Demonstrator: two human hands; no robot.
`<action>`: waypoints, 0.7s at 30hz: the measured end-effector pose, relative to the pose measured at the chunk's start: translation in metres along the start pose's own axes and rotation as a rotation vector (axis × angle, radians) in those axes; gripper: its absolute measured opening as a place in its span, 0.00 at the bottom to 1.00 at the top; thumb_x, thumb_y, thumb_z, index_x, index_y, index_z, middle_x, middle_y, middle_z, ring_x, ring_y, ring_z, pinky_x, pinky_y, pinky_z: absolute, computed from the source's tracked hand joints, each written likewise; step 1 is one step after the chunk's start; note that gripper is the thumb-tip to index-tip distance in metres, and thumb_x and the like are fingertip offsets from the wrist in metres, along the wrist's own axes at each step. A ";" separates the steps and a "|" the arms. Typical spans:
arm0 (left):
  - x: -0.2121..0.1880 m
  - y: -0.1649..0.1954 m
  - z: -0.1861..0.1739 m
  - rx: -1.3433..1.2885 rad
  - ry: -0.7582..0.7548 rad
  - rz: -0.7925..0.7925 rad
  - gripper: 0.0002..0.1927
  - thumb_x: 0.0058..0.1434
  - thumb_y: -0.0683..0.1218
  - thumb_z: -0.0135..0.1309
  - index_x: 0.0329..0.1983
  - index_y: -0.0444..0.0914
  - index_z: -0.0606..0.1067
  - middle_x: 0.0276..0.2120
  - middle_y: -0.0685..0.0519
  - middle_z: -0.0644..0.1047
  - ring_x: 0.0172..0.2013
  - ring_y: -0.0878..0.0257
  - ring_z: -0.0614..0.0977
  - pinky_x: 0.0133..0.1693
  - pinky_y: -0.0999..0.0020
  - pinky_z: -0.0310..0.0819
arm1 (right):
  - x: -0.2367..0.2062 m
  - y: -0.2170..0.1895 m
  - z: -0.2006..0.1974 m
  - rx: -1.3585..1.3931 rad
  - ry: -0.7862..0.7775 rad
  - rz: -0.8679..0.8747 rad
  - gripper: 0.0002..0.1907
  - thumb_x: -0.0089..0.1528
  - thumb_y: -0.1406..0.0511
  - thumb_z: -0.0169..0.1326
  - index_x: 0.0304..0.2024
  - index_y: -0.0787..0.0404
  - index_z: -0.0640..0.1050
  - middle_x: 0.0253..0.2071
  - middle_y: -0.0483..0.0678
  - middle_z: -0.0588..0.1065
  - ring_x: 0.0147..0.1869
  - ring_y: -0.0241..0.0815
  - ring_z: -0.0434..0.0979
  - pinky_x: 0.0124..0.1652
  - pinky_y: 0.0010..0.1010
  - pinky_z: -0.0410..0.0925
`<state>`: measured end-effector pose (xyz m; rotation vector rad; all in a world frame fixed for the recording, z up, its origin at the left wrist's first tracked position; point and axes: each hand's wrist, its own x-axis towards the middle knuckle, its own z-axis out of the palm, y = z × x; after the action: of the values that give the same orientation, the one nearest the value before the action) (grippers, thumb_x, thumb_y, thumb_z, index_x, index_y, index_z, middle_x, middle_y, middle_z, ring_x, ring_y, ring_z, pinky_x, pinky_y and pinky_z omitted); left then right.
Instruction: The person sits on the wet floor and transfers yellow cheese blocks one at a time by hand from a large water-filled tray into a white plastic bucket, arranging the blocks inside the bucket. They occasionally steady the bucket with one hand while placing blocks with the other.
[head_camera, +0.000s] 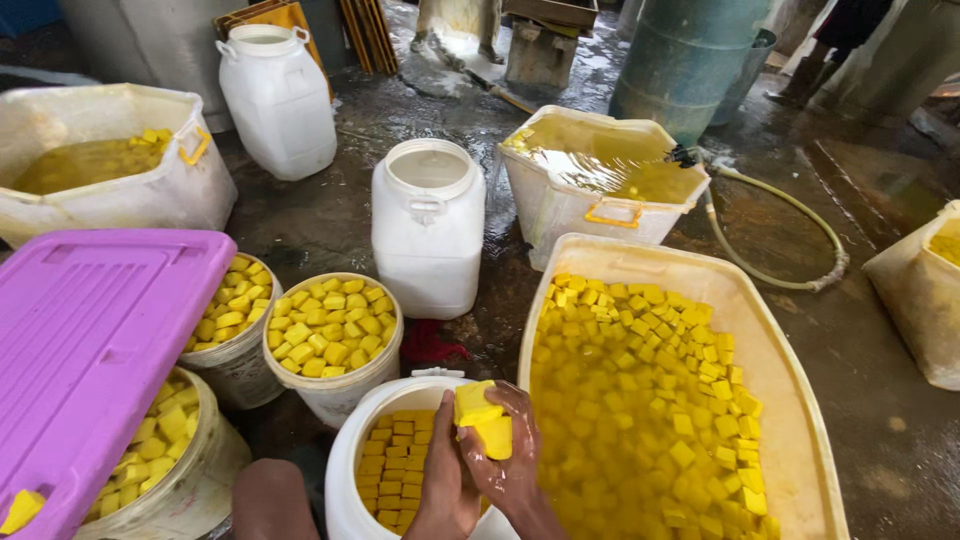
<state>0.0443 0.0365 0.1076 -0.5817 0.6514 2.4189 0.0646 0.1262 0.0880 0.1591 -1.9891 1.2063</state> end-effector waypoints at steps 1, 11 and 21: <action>0.001 0.002 -0.004 -0.027 -0.011 -0.010 0.30 0.64 0.65 0.46 0.58 0.41 0.74 0.46 0.51 0.79 0.47 0.56 0.81 0.51 0.57 0.75 | -0.002 -0.003 0.002 -0.057 -0.015 0.026 0.26 0.53 0.67 0.64 0.54 0.64 0.73 0.54 0.61 0.75 0.56 0.57 0.78 0.52 0.44 0.73; 0.026 0.000 -0.026 -0.160 -0.229 -0.164 0.23 0.65 0.61 0.48 0.50 0.40 0.75 0.40 0.50 0.79 0.39 0.57 0.82 0.43 0.60 0.79 | -0.028 -0.005 0.015 -0.061 0.074 -0.029 0.26 0.56 0.71 0.64 0.54 0.62 0.70 0.59 0.62 0.73 0.64 0.60 0.76 0.58 0.45 0.70; 0.039 -0.015 -0.023 -0.258 -0.198 -0.213 0.21 0.61 0.58 0.49 0.46 0.37 0.76 0.37 0.47 0.79 0.37 0.54 0.82 0.41 0.57 0.81 | -0.023 0.004 0.002 -0.110 0.029 -0.040 0.23 0.59 0.71 0.60 0.56 0.64 0.71 0.56 0.62 0.74 0.63 0.60 0.74 0.60 0.44 0.68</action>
<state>0.0305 0.0496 0.0640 -0.4775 0.1851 2.3339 0.0778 0.1205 0.0693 0.1252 -2.0126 1.0649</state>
